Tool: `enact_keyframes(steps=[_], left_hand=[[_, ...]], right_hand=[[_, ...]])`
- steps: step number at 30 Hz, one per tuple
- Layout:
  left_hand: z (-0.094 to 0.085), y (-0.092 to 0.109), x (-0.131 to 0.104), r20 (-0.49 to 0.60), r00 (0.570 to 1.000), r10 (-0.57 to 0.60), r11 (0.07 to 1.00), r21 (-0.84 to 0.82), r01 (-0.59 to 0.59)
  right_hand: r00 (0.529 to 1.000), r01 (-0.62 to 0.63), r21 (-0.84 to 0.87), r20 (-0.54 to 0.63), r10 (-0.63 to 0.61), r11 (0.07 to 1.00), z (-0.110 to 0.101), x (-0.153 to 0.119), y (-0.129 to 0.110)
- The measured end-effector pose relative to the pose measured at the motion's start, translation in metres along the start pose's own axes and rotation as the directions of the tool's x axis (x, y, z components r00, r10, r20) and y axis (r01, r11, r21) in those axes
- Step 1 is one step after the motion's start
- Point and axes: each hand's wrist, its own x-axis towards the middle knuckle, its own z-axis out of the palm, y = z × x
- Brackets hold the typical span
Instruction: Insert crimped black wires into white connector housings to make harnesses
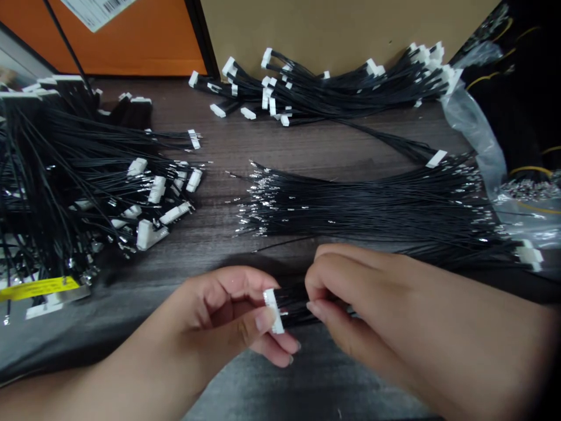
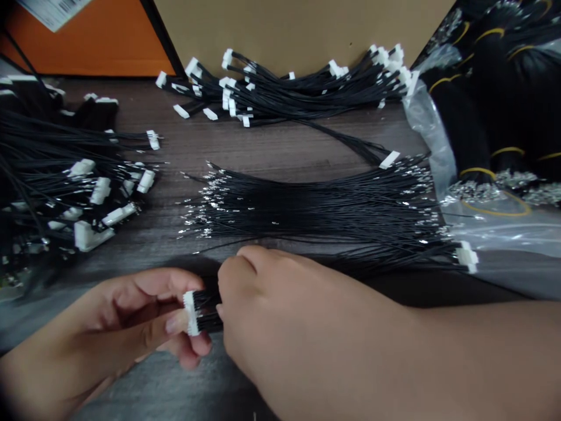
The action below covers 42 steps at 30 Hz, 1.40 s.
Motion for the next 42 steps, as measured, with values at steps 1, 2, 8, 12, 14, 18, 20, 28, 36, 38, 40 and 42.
enact_keyframes(steps=[1,2,8,12,14,18,20,28,36,38,40,42], left_hand=[[0.0,0.0,0.0,-0.004,1.0,-0.001,1.0,-0.004,0.001],[0.0,0.0,0.0,-0.007,1.0,0.002,1.0,-0.014,-0.002],[0.003,0.002,0.001,0.011,1.0,-0.02,0.999,-0.045,0.021],[0.004,0.006,-0.001,-0.004,1.0,-0.024,0.997,-0.068,0.023],[0.003,0.005,0.0,0.001,1.0,-0.027,0.997,-0.078,0.027],[-0.005,-0.007,0.005,0.077,0.997,0.019,0.994,-0.11,-0.011],[-0.009,-0.016,0.008,0.114,0.99,0.077,0.987,-0.15,-0.059],[-0.015,-0.034,0.007,0.119,0.985,0.128,0.981,-0.164,-0.108],[-0.012,-0.026,0.003,0.106,0.987,0.123,0.982,-0.154,-0.106],[-0.01,-0.019,0.001,0.132,0.988,0.074,0.992,-0.108,-0.06],[-0.008,-0.016,-0.001,0.132,0.991,0.014,0.999,-0.052,-0.008],[-0.009,-0.019,0.0,0.115,0.993,0.002,1.0,-0.019,0.001]], right_hand=[[1.0,-0.005,-0.009,0.005,0.005,1.0,0.001,-0.001,-0.001],[1.0,-0.009,-0.031,0.011,0.009,0.999,0.002,-0.002,-0.001],[0.996,0.087,-0.19,0.035,-0.082,0.978,0.008,-0.001,-0.003],[0.999,0.016,-0.114,-0.046,-0.021,0.993,0.01,-0.002,-0.008],[1.0,0.011,-0.094,-0.013,-0.013,0.996,0.013,-0.004,-0.01],[0.998,0.054,-0.078,0.038,-0.051,0.995,0.011,-0.002,-0.002],[0.998,0.059,-0.021,0.029,-0.059,0.998,0.004,0.006,0.008],[0.999,-0.007,-0.006,-0.04,0.007,1.0,0.016,0.029,0.033],[0.998,-0.032,0.025,-0.052,0.033,0.999,-0.003,0.016,0.03],[0.999,-0.022,0.012,-0.025,0.022,1.0,0.0,0.017,0.032],[1.0,0.008,-0.006,-0.01,-0.008,1.0,0.008,0.02,0.034],[1.0,0.025,-0.029,-0.002,-0.025,0.999,0.015,0.022,0.033]])
